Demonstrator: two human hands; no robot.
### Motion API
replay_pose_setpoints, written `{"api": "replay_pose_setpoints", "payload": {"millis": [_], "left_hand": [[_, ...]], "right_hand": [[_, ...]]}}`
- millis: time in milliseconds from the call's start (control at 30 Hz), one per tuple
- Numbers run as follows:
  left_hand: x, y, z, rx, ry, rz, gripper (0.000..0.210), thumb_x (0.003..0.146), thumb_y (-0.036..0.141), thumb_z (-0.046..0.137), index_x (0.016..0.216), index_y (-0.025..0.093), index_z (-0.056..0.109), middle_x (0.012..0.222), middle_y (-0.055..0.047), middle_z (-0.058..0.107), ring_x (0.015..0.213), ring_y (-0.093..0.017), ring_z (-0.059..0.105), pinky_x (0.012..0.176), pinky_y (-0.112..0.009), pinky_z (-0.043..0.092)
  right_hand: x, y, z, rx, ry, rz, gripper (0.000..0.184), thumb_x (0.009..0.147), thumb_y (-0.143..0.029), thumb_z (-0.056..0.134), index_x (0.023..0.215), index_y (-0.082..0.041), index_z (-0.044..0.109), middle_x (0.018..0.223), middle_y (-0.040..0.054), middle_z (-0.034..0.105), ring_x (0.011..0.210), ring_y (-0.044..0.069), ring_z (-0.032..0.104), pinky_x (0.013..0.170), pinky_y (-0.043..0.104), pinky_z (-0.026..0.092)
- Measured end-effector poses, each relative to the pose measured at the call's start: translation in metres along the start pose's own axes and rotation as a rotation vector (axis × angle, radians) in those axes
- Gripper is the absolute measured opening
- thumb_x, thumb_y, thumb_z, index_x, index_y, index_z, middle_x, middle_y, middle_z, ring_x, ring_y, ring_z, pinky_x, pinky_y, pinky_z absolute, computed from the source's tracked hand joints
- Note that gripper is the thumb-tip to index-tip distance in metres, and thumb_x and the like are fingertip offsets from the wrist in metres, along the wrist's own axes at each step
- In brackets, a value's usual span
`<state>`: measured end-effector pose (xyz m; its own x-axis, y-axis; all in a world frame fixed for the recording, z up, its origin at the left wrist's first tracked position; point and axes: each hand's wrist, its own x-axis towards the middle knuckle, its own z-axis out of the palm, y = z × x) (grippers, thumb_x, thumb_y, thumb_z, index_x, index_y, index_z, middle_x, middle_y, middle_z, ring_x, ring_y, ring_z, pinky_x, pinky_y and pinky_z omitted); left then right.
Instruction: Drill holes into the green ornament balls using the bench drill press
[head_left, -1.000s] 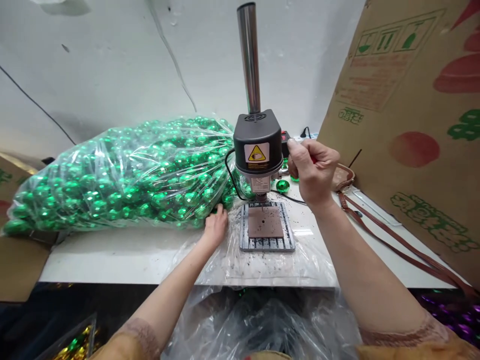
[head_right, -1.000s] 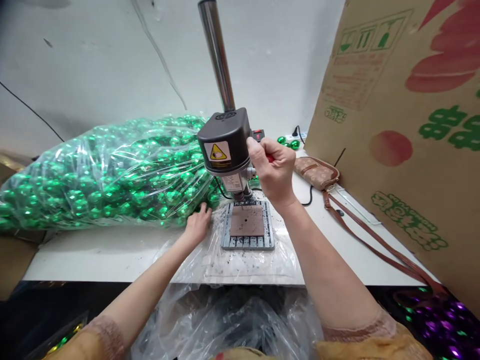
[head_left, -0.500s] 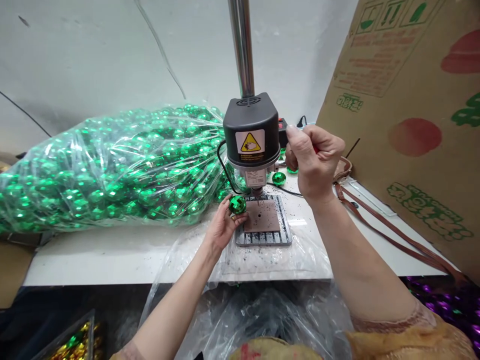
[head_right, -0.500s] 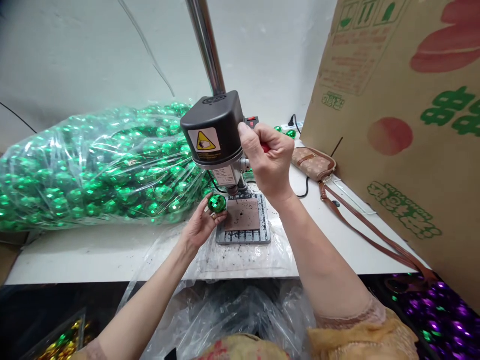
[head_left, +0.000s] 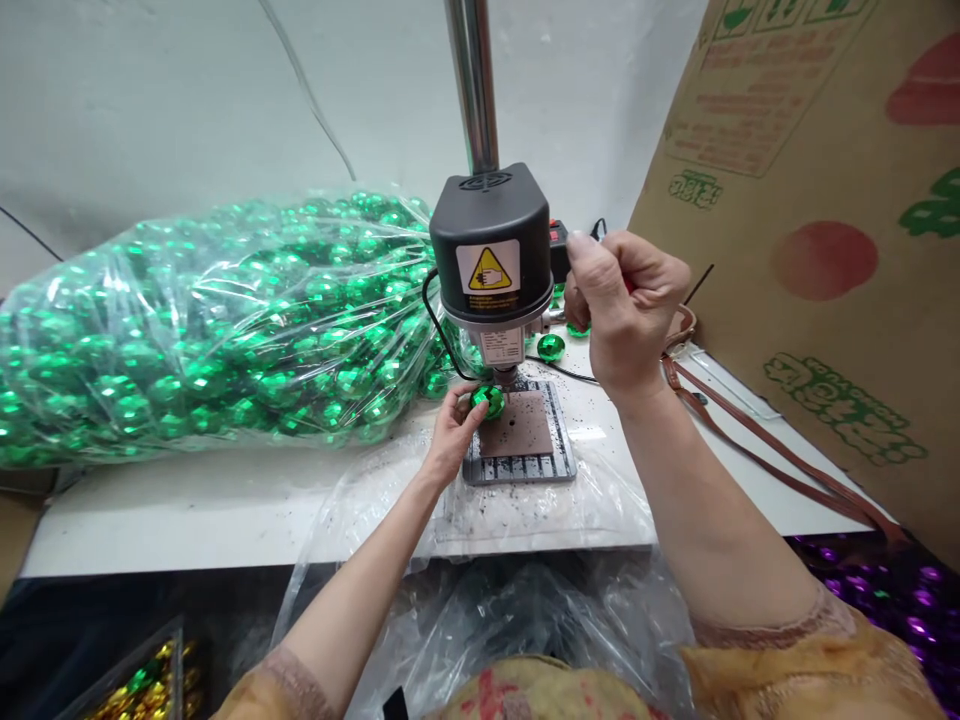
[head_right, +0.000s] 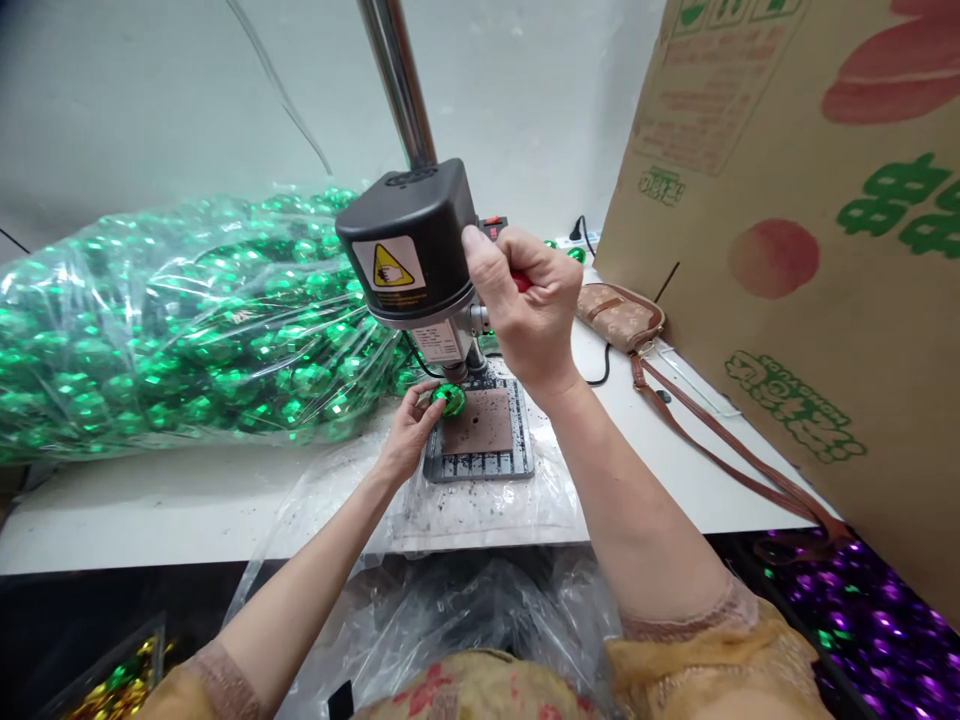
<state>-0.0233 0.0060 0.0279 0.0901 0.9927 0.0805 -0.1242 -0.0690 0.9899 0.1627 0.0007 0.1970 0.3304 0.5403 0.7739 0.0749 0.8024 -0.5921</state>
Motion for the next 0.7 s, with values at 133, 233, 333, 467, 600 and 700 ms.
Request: {"api": "replay_pose_setpoints", "payload": {"millis": [133,233,333,467,600,700], "left_hand": [[0.002,-0.006,0.005,0.026,-0.027,0.014,0.055,0.075,0.051,0.08,0.116,0.022,0.057,0.102,-0.003,0.071,0.095,-0.016,0.065,0.089,-0.028,0.048],[0.002,-0.01,0.008,0.047,-0.061,0.024,0.053,0.076,0.05,0.079,0.116,0.022,0.056,0.105,-0.005,0.07,0.099,-0.018,0.065,0.091,-0.03,0.049],[0.003,-0.014,0.009,0.09,-0.068,0.045,0.053,0.077,0.046,0.079,0.117,0.021,0.057,0.11,-0.006,0.069,0.105,-0.02,0.064,0.095,-0.033,0.049],[0.003,-0.017,0.009,0.179,-0.084,0.074,0.054,0.076,0.041,0.08,0.122,0.022,0.06,0.125,-0.008,0.066,0.118,-0.025,0.061,0.103,-0.037,0.046],[0.001,-0.018,0.011,0.304,-0.068,0.085,0.054,0.071,0.036,0.084,0.12,0.023,0.065,0.126,-0.009,0.066,0.128,-0.03,0.055,0.112,-0.042,0.039],[-0.002,-0.02,0.013,0.294,-0.088,0.104,0.055,0.068,0.036,0.087,0.117,0.022,0.067,0.124,-0.01,0.066,0.133,-0.033,0.051,0.113,-0.043,0.038]], "right_hand": [[-0.001,-0.001,0.0,-0.053,0.0,0.021,0.056,0.089,-0.049,0.06,0.053,-0.02,0.029,0.051,-0.0054,0.029,0.046,0.003,0.027,0.045,0.025,0.025],[-0.001,-0.001,0.0,-0.044,0.002,0.022,0.057,0.088,-0.05,0.061,0.053,-0.02,0.028,0.051,-0.0053,0.029,0.047,0.003,0.027,0.045,0.025,0.025],[-0.001,0.0,0.0,-0.001,0.001,0.0,0.057,0.088,-0.049,0.062,0.052,-0.02,0.029,0.052,-0.005,0.028,0.047,0.004,0.029,0.046,0.026,0.025],[0.0,0.001,0.001,0.019,0.009,-0.016,0.058,0.085,-0.052,0.064,0.051,-0.021,0.03,0.049,-0.0048,0.028,0.046,0.005,0.029,0.045,0.029,0.024],[0.0,0.001,0.0,0.021,0.012,-0.005,0.058,0.084,-0.053,0.065,0.051,-0.022,0.03,0.047,-0.0048,0.03,0.044,0.006,0.028,0.043,0.031,0.023],[0.0,-0.001,0.0,-0.018,0.01,0.019,0.057,0.085,-0.051,0.064,0.051,-0.022,0.03,0.047,-0.0052,0.032,0.043,0.006,0.028,0.042,0.03,0.024]]}}
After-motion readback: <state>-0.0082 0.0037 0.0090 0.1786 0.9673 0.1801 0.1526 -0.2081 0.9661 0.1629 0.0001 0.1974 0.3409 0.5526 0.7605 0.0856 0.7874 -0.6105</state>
